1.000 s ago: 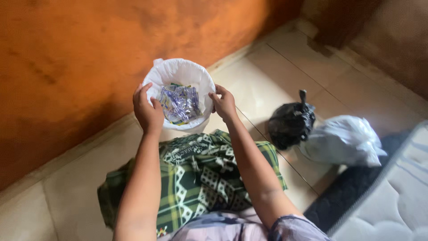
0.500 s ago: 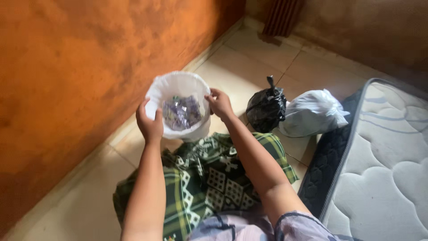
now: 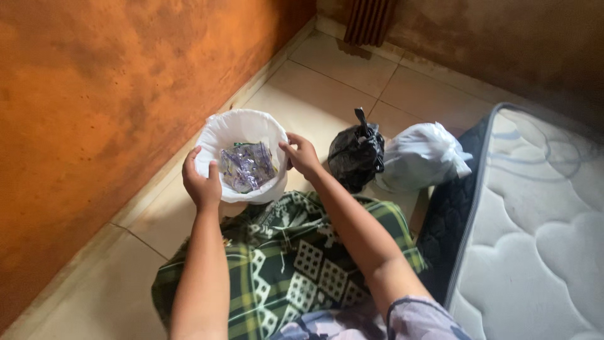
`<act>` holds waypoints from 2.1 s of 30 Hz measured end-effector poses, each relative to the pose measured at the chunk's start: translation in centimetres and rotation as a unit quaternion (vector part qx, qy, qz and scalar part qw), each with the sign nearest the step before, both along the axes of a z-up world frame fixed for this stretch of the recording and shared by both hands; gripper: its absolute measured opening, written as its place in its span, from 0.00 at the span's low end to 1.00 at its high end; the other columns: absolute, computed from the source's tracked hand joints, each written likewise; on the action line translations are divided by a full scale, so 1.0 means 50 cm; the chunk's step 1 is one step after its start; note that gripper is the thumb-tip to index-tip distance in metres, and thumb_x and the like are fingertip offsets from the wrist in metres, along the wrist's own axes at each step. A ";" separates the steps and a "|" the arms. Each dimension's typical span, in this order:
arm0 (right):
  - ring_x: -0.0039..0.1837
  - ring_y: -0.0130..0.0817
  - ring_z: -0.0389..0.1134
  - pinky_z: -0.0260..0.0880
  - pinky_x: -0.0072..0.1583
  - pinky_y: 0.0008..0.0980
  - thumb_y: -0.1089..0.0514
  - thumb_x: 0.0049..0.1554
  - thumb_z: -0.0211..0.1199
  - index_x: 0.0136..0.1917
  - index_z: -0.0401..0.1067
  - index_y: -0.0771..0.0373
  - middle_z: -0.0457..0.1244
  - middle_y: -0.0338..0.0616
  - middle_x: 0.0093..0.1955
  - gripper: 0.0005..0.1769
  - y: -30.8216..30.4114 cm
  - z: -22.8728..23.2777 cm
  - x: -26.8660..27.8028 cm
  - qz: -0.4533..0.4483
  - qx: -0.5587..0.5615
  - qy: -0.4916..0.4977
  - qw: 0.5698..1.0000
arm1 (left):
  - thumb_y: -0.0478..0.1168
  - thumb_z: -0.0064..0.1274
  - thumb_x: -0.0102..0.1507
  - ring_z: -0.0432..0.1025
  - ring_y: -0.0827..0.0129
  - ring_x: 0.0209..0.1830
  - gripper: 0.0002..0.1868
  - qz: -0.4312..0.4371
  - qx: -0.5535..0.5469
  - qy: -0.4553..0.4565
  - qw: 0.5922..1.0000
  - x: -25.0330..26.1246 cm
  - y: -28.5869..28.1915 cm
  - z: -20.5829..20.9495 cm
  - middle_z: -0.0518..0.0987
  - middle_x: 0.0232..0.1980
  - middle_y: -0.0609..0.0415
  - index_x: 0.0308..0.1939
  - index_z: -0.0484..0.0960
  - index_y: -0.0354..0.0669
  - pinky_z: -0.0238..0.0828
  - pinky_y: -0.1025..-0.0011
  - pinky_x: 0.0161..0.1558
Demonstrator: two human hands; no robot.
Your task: The person sits on a mat and picks up various small trash items from the floor, placing them into a white bucket lined with a plastic bag. They then transfer items from a black plastic bag into the bucket and finally place the black bag inside the bucket.
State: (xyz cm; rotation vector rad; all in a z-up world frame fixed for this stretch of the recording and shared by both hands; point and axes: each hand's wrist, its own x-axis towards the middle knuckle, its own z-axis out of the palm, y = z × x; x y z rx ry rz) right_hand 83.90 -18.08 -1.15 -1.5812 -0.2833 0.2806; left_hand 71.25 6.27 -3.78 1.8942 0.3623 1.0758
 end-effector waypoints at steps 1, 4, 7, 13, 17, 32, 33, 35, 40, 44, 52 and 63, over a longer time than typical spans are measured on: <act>0.33 0.30 0.69 0.71 0.34 0.30 0.55 0.62 0.62 0.70 0.69 0.67 0.68 0.47 0.51 0.25 0.001 -0.011 0.005 0.010 0.002 0.009 1.000 | 0.32 0.59 0.62 0.70 0.50 0.70 0.25 -0.015 0.011 -0.010 1.000 0.005 0.007 -0.012 0.76 0.66 0.42 0.64 0.75 0.36 0.63 0.58 0.73; 0.36 0.30 0.71 0.75 0.37 0.30 0.55 0.62 0.62 0.72 0.66 0.67 0.66 0.47 0.54 0.27 0.000 -0.044 0.014 0.035 0.027 0.046 0.998 | 0.32 0.60 0.63 0.67 0.52 0.72 0.28 -0.071 0.016 -0.035 0.997 0.005 0.033 -0.036 0.73 0.69 0.42 0.67 0.71 0.34 0.60 0.58 0.74; 0.41 0.30 0.72 0.79 0.42 0.30 0.56 0.62 0.62 0.74 0.64 0.67 0.62 0.46 0.59 0.29 0.004 -0.070 0.023 0.058 0.063 0.070 0.994 | 0.34 0.60 0.66 0.65 0.56 0.73 0.32 -0.120 -0.046 -0.060 0.990 0.019 0.046 -0.051 0.69 0.72 0.43 0.72 0.66 0.32 0.58 0.60 0.76; 0.45 0.28 0.68 0.77 0.48 0.30 0.59 0.63 0.61 0.77 0.62 0.66 0.59 0.43 0.62 0.30 0.017 -0.078 0.025 0.091 0.115 0.108 0.983 | 0.34 0.59 0.67 0.66 0.59 0.73 0.31 -0.107 -0.040 -0.011 0.993 0.025 0.064 -0.035 0.70 0.72 0.43 0.72 0.68 0.34 0.60 0.62 0.76; 0.45 0.27 0.67 0.76 0.50 0.31 0.60 0.63 0.60 0.77 0.60 0.65 0.59 0.42 0.62 0.30 0.020 -0.088 0.029 0.107 0.144 0.137 0.974 | 0.33 0.59 0.66 0.66 0.58 0.74 0.30 -0.100 -0.040 0.000 0.994 0.017 0.063 -0.029 0.70 0.72 0.44 0.72 0.68 0.35 0.59 0.62 0.76; 0.51 0.33 0.72 0.76 0.52 0.31 0.56 0.59 0.65 0.79 0.57 0.58 0.60 0.47 0.74 0.38 -0.036 -0.040 0.054 0.035 -0.030 0.031 0.998 | 0.32 0.58 0.64 0.61 0.47 0.79 0.26 -0.044 0.101 0.034 0.993 0.016 0.057 -0.033 0.72 0.74 0.41 0.68 0.74 0.38 0.50 0.51 0.82; 0.50 0.33 0.72 0.76 0.51 0.30 0.55 0.59 0.66 0.79 0.58 0.56 0.61 0.47 0.73 0.37 -0.060 -0.023 0.060 0.001 -0.088 0.005 0.996 | 0.32 0.58 0.64 0.60 0.45 0.79 0.26 -0.039 0.122 0.034 0.991 0.014 0.058 -0.026 0.71 0.74 0.40 0.67 0.74 0.38 0.47 0.48 0.83; 0.48 0.30 0.73 0.75 0.50 0.29 0.55 0.57 0.68 0.74 0.64 0.53 0.65 0.45 0.71 0.33 -0.132 0.016 0.070 -0.068 -0.138 -0.091 0.984 | 0.33 0.58 0.65 0.61 0.46 0.79 0.24 -0.042 0.146 0.029 0.988 0.005 0.051 -0.007 0.72 0.73 0.41 0.66 0.74 0.39 0.42 0.44 0.85; 0.54 0.34 0.73 0.74 0.56 0.31 0.57 0.59 0.69 0.68 0.72 0.59 0.68 0.48 0.61 0.24 -0.308 0.090 0.068 -0.225 -0.163 -0.247 0.928 | 0.35 0.58 0.68 0.55 0.39 0.82 0.22 -0.032 0.173 0.014 0.984 -0.006 -0.016 0.056 0.71 0.73 0.41 0.65 0.75 0.40 0.43 0.43 0.83; 0.52 0.40 0.74 0.73 0.56 0.36 0.50 0.56 0.68 0.64 0.73 0.59 0.69 0.48 0.61 0.25 -0.387 0.096 0.077 -0.275 -0.310 -0.128 0.901 | 0.36 0.57 0.66 0.61 0.45 0.80 0.21 -0.099 0.143 0.022 0.985 0.001 -0.097 0.113 0.72 0.71 0.44 0.63 0.76 0.41 0.44 0.45 0.85; 0.65 0.52 0.65 0.68 0.61 0.50 0.39 0.50 0.73 0.61 0.73 0.56 0.64 0.52 0.62 0.31 -0.368 0.027 0.110 -0.312 -0.491 -0.018 0.813 | 0.33 0.57 0.63 0.66 0.47 0.73 0.19 -0.217 0.086 0.035 0.972 0.026 -0.245 0.168 0.77 0.65 0.43 0.58 0.79 0.38 0.57 0.55 0.76; 0.61 0.54 0.68 0.69 0.62 0.45 0.58 0.47 0.71 0.60 0.74 0.56 0.67 0.51 0.58 0.26 -0.307 -0.036 0.127 -0.086 -0.410 -0.149 0.895 | 0.36 0.55 0.66 0.72 0.56 0.64 0.21 -0.284 -0.023 0.130 0.950 0.018 -0.310 0.042 0.77 0.63 0.45 0.64 0.76 0.37 0.67 0.62 0.65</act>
